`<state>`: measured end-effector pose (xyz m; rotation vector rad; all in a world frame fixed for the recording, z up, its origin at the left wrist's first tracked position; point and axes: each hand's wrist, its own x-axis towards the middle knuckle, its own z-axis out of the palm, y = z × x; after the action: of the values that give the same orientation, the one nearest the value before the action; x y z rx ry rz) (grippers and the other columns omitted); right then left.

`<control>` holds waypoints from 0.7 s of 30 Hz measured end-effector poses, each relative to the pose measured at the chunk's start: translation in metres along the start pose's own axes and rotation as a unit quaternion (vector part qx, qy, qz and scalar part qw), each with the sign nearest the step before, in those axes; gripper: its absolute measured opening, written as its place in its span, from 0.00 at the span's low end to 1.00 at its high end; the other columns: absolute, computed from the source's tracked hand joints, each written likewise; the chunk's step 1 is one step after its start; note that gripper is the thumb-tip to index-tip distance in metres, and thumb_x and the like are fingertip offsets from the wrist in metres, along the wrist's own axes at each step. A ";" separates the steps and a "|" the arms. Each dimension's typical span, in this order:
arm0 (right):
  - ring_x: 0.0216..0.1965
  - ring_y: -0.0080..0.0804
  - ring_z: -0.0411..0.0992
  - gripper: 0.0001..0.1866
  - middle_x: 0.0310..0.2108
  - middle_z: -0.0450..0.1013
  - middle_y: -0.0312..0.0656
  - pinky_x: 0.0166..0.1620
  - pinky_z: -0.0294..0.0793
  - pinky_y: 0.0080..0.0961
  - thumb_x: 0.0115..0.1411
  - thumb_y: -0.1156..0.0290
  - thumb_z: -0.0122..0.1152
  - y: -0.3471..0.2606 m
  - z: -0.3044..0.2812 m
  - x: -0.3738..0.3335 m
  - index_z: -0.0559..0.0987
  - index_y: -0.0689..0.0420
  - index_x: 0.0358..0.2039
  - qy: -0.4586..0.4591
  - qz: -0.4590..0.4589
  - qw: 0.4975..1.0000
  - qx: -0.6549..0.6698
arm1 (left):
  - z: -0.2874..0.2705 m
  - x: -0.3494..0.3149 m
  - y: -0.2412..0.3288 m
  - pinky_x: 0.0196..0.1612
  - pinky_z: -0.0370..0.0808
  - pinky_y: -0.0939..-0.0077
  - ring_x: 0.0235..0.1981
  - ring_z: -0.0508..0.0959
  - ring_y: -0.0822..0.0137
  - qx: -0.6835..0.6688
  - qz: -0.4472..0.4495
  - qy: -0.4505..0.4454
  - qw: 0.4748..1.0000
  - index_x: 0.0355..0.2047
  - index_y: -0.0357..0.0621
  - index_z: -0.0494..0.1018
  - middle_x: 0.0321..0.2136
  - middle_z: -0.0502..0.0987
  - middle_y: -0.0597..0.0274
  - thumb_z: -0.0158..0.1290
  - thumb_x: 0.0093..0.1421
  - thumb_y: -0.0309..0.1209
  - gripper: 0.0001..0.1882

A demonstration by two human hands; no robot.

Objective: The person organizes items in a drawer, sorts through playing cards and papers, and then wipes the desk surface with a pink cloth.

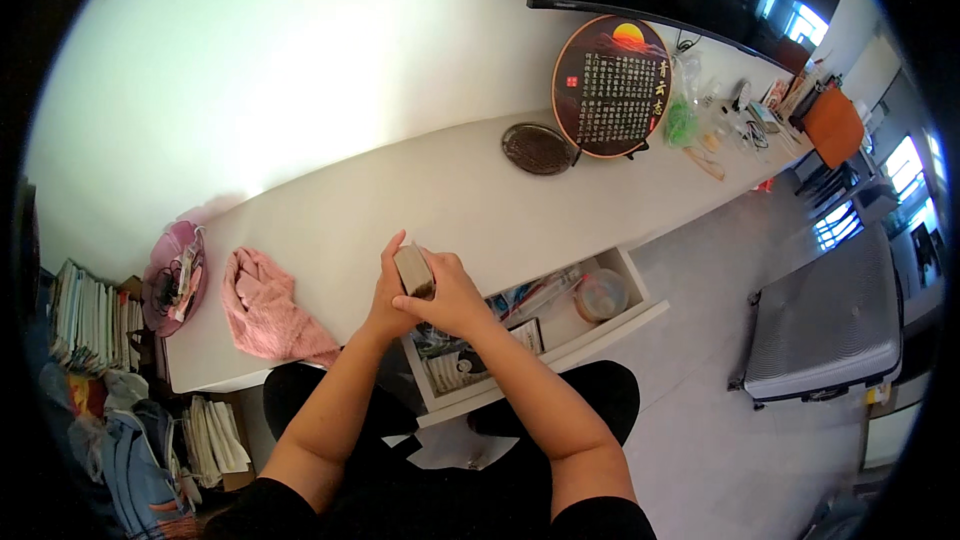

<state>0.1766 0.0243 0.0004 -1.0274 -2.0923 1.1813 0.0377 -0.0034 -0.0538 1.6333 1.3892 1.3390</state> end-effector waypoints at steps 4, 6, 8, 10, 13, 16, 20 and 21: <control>0.44 0.43 0.71 0.31 0.43 0.71 0.53 0.47 0.69 0.32 0.47 0.61 0.66 0.001 0.005 -0.009 0.69 0.62 0.50 0.085 0.010 0.996 0.014 | 0.003 0.000 -0.002 0.51 0.68 0.64 0.49 0.70 0.52 0.014 -0.002 0.006 1.000 0.64 0.43 0.41 0.50 0.65 0.48 0.66 0.43 0.33 0.55; 0.40 0.43 0.73 0.30 0.40 0.73 0.53 0.44 0.71 0.32 0.47 0.62 0.65 0.005 0.009 -0.009 0.69 0.63 0.49 0.130 0.028 0.991 0.010 | 0.003 0.000 -0.002 0.51 0.67 0.63 0.49 0.69 0.51 0.022 0.036 -0.003 0.999 0.64 0.43 0.39 0.50 0.65 0.47 0.66 0.43 0.32 0.56; 0.38 0.46 0.74 0.28 0.37 0.74 0.53 0.42 0.72 0.34 0.46 0.62 0.64 0.005 0.016 -0.008 0.70 0.63 0.47 0.172 0.035 0.984 0.002 | 0.003 -0.002 -0.005 0.52 0.67 0.63 0.50 0.69 0.50 0.024 0.060 -0.004 0.998 0.64 0.42 0.38 0.50 0.65 0.46 0.66 0.42 0.31 0.57; 0.38 0.50 0.73 0.26 0.36 0.74 0.53 0.41 0.72 0.38 0.46 0.63 0.63 0.002 0.027 -0.008 0.71 0.63 0.44 0.211 0.027 0.977 -0.009 | 0.004 -0.003 -0.014 0.52 0.67 0.63 0.50 0.69 0.50 0.021 0.071 0.005 0.997 0.65 0.42 0.37 0.51 0.64 0.46 0.65 0.42 0.30 0.58; 0.35 0.51 0.73 0.26 0.33 0.74 0.52 0.39 0.73 0.38 0.45 0.62 0.64 0.009 0.031 -0.005 0.71 0.63 0.43 0.209 0.035 0.977 -0.019 | 0.003 -0.004 -0.016 0.53 0.66 0.64 0.50 0.69 0.52 0.016 0.076 0.013 0.997 0.65 0.42 0.36 0.52 0.63 0.45 0.66 0.41 0.29 0.58; 0.32 0.43 0.75 0.25 0.32 0.75 0.49 0.34 0.74 0.33 0.45 0.63 0.66 0.022 0.021 -0.002 0.71 0.63 0.42 0.208 0.051 0.977 0.002 | 0.001 -0.005 -0.003 0.53 0.66 0.64 0.51 0.68 0.53 -0.103 0.015 -0.027 0.994 0.65 0.43 0.36 0.54 0.61 0.45 0.66 0.42 0.29 0.58; 0.33 0.30 0.76 0.22 0.35 0.75 0.44 0.31 0.76 0.25 0.49 0.66 0.65 0.023 0.009 -0.012 0.71 0.62 0.43 0.143 0.139 0.933 0.298 | -0.013 -0.006 0.008 0.53 0.68 0.61 0.52 0.68 0.55 -0.092 -0.006 -0.034 0.995 0.64 0.40 0.39 0.56 0.59 0.45 0.66 0.44 0.34 0.56; 0.34 0.28 0.76 0.21 0.36 0.74 0.43 0.31 0.76 0.23 0.50 0.67 0.65 0.013 0.005 -0.018 0.71 0.62 0.43 0.133 0.160 0.914 0.347 | -0.017 -0.008 0.017 0.52 0.68 0.61 0.52 0.68 0.55 -0.123 -0.037 -0.019 0.992 0.64 0.39 0.40 0.56 0.58 0.44 0.66 0.45 0.35 0.54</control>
<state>0.1879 0.0118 -0.0141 -1.1062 -1.1607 1.6631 0.0276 -0.0181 -0.0356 1.4237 1.1985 1.3686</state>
